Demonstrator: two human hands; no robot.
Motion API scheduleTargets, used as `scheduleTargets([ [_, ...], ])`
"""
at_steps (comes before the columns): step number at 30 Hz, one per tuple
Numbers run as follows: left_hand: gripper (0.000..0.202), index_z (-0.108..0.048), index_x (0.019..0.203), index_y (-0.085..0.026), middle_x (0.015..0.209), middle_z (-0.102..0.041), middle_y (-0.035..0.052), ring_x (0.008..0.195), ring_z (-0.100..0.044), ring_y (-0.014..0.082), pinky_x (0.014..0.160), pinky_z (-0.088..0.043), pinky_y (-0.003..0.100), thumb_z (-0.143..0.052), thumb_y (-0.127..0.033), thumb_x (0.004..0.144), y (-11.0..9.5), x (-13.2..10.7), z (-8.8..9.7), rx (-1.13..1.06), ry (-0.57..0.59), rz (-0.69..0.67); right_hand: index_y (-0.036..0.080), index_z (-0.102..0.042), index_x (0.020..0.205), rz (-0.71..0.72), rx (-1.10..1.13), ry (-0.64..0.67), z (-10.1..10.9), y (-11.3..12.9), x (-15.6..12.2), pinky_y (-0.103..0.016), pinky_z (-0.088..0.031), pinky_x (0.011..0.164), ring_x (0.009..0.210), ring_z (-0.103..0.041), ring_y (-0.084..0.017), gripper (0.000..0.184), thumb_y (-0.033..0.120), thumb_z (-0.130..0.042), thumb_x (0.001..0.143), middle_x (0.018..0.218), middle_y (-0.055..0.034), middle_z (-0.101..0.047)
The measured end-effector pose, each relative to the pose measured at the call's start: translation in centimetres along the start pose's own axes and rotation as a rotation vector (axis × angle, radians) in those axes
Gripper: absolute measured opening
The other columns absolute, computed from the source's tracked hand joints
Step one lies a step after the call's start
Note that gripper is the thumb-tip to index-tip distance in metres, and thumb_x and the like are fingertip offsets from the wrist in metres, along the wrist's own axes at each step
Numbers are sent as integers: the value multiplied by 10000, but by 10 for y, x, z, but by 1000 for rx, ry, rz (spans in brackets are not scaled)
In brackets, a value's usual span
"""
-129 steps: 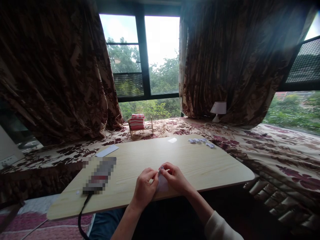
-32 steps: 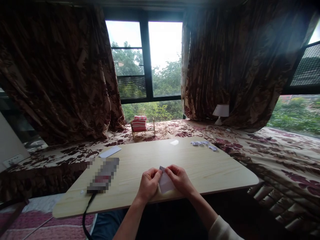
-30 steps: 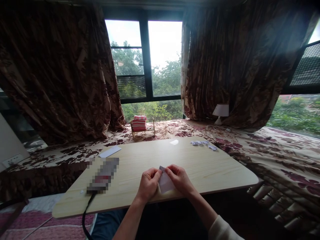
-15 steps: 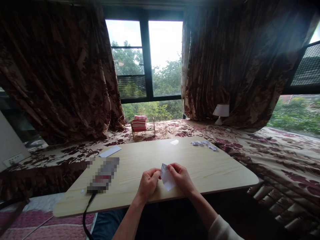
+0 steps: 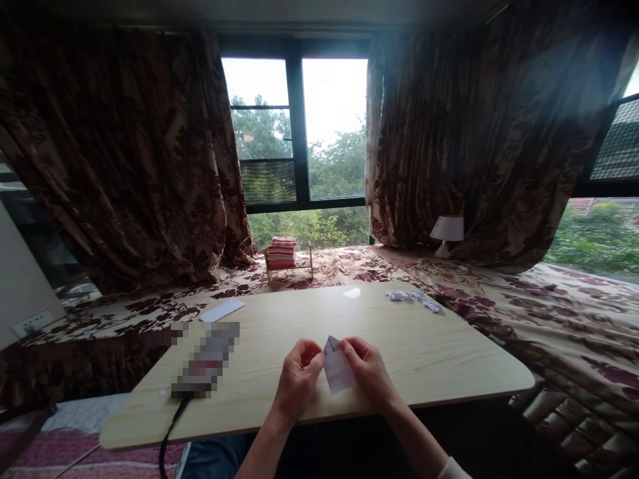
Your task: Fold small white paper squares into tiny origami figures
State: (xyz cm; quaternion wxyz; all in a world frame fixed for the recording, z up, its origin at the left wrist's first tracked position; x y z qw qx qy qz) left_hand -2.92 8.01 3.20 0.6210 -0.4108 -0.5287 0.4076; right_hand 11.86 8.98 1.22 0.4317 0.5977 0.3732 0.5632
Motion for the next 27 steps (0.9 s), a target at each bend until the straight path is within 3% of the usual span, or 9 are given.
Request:
scheduleTargets([
  [11,162,-528,718,-161,679,-517,-21,633,-485,114,593,-407,218,-615,-294,745,11,2,-1,43,3,8,139,-623,716,-8,44,-12,2,-1,-2,-227,-342,487,545,-417,-113,360,488,-576,791,609,-2,-531],
  [27,166,-567,692,-155,660,-546,-5,628,-500,126,593,-408,226,-610,-303,754,7,1,2,83,-23,-25,135,-638,732,-12,41,21,-2,-1,-2,-235,-367,509,565,-446,-123,362,490,-590,783,630,-15,-566],
])
Point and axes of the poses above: each hand's wrist, its own x-axis towards the middle knuckle, its own z-axis out of the back of the hand, y = z × x, the point moved 8 cm from there along x, towards the middle knuckle
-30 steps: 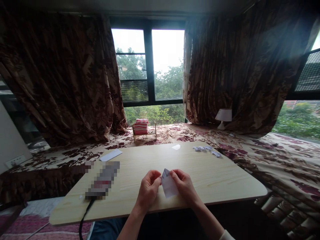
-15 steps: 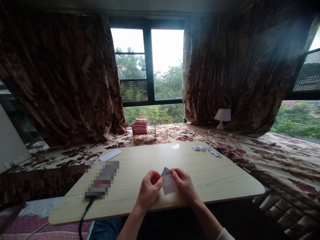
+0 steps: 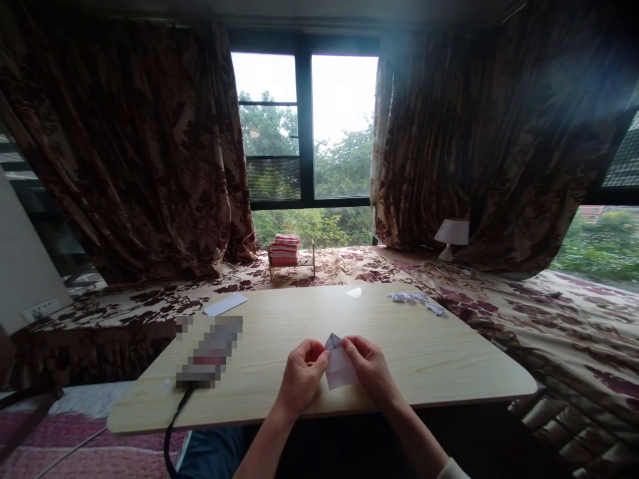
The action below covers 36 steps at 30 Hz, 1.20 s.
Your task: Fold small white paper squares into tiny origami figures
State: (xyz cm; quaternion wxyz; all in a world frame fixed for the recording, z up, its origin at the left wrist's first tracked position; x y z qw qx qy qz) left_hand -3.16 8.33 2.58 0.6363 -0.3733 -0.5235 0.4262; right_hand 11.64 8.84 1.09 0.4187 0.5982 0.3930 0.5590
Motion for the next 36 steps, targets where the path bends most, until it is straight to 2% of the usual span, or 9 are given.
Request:
scheduleTargets([
  [9,158,-571,633,-166,720,-565,13,692,-533,145,661,-437,240,-601,-260,756,-12,-2,5,7,-63,-89,145,-669,755,6,-22,8,0,2,0,-245,-400,528,594,-504,-150,370,506,-590,776,667,-34,-623],
  [24,164,-542,620,-162,734,-602,32,697,-578,153,663,-472,248,-592,-255,745,-6,-2,6,-3,-85,-90,137,-682,786,1,-43,11,-2,1,0,-252,-427,555,615,-547,-153,358,484,-592,770,709,-42,-663],
  [30,127,-539,619,-177,724,-590,23,714,-568,159,699,-462,264,-580,-213,734,-16,-5,2,62,-75,-150,148,-689,821,18,-46,84,-10,5,0,-248,-454,583,673,-575,-161,282,411,-599,779,762,-46,-674],
  [36,120,-530,602,-192,715,-586,11,722,-566,159,722,-446,270,-569,-200,715,-25,-7,0,107,-76,-194,160,-671,729,49,-60,99,-10,13,-1,-240,-447,587,667,-559,-153,232,377,-604,771,700,-19,-631],
])
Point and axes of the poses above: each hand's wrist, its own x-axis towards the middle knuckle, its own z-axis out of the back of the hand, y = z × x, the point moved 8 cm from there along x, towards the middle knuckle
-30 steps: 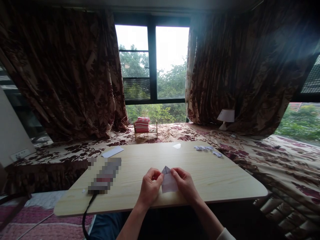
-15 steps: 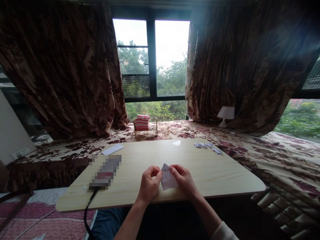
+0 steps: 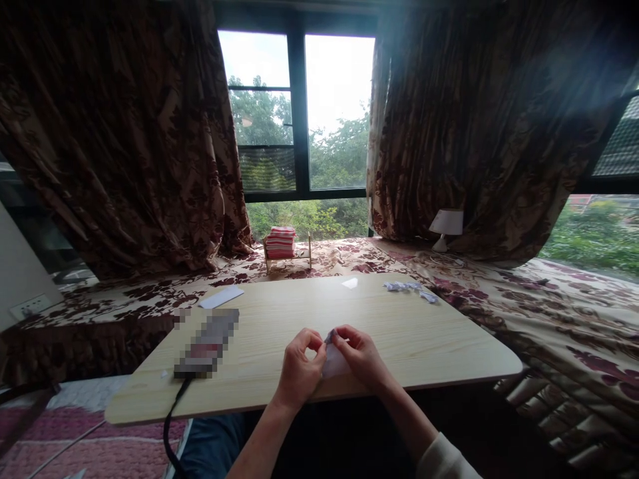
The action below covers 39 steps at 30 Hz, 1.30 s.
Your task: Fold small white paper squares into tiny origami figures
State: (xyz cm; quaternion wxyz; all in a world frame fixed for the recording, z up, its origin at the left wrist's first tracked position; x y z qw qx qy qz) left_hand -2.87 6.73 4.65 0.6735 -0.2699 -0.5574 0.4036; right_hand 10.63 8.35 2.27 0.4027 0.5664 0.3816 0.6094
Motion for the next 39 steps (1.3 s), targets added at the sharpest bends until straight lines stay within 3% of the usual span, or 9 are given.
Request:
scheduleTargets([
  [6,77,-563,649,-177,684,-585,6,674,-562,147,677,-461,255,-588,-209,714,8,1,-2,11,20,53,163,-655,736,17,12,4,1,1,-1,-240,-447,602,675,-554,-151,242,386,-582,792,712,-18,-622],
  [11,162,-642,833,-151,699,-612,25,648,-565,153,606,-462,248,-622,-274,730,14,2,-3,21,27,104,164,-661,724,33,28,7,0,2,0,-249,-450,614,686,-558,-157,253,400,-595,787,704,-16,-623],
  [17,172,-704,674,-180,680,-622,30,676,-561,168,663,-442,257,-594,-278,763,5,3,-4,8,69,63,163,-684,730,11,49,23,-2,4,0,-243,-446,595,669,-562,-153,283,431,-607,777,700,-15,-636],
  [28,212,-734,737,-149,682,-648,43,669,-558,166,612,-426,242,-588,-292,796,15,2,-2,-57,93,115,145,-704,793,-28,77,17,-1,-9,2,-238,-418,555,619,-540,-139,317,445,-604,784,709,-29,-656],
  [33,194,-734,706,-155,676,-633,32,674,-553,161,621,-425,237,-608,-282,780,14,3,-3,-79,95,106,144,-687,731,-27,69,-34,3,-11,1,-240,-418,563,623,-536,-141,306,442,-625,764,678,-23,-635],
  [39,214,-720,693,-144,664,-608,26,660,-534,152,594,-405,231,-589,-284,790,20,4,3,-94,50,126,142,-687,794,-56,28,-155,19,-12,3,-277,-435,639,689,-553,-176,371,493,-570,776,699,-44,-633],
])
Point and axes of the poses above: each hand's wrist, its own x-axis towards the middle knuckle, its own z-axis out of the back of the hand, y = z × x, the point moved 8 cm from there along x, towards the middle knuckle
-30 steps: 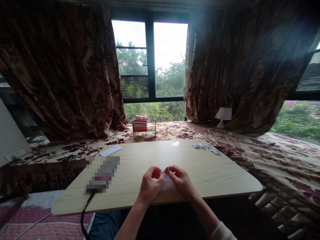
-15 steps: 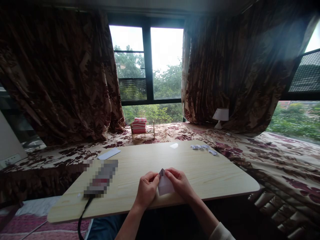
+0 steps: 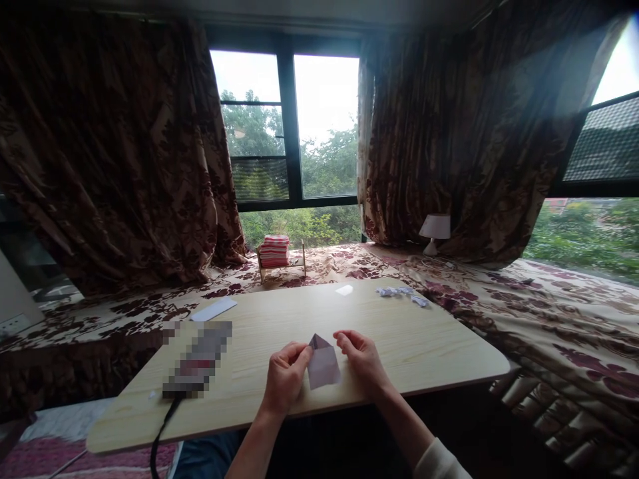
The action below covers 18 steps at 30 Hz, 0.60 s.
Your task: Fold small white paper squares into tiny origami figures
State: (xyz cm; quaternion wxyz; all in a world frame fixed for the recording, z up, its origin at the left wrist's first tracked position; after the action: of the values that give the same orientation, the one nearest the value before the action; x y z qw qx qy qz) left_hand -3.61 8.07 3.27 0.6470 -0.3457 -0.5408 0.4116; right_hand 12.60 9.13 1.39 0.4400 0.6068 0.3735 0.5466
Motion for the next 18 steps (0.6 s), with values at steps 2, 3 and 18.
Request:
scheduleTargets([
  [2,214,-719,700,-139,666,-604,26,663,-530,151,596,-402,231,-587,-282,790,2,0,1,0,-6,7,145,-685,805,5,-12,22,-2,4,0,-274,-434,646,706,-553,-178,379,498,-551,789,719,-45,-629],
  [3,208,-721,707,-137,666,-604,26,666,-529,151,601,-404,232,-590,-278,786,2,0,1,1,-5,9,147,-685,795,11,-18,49,-5,6,0,-268,-430,638,704,-551,-175,374,493,-546,794,721,-43,-626],
  [18,193,-737,725,-140,673,-634,37,675,-546,164,619,-417,236,-602,-269,772,1,-1,-1,36,-3,-2,139,-664,785,-12,-80,170,-18,0,-4,-248,-394,543,614,-517,-149,256,326,-491,812,676,-27,-619],
])
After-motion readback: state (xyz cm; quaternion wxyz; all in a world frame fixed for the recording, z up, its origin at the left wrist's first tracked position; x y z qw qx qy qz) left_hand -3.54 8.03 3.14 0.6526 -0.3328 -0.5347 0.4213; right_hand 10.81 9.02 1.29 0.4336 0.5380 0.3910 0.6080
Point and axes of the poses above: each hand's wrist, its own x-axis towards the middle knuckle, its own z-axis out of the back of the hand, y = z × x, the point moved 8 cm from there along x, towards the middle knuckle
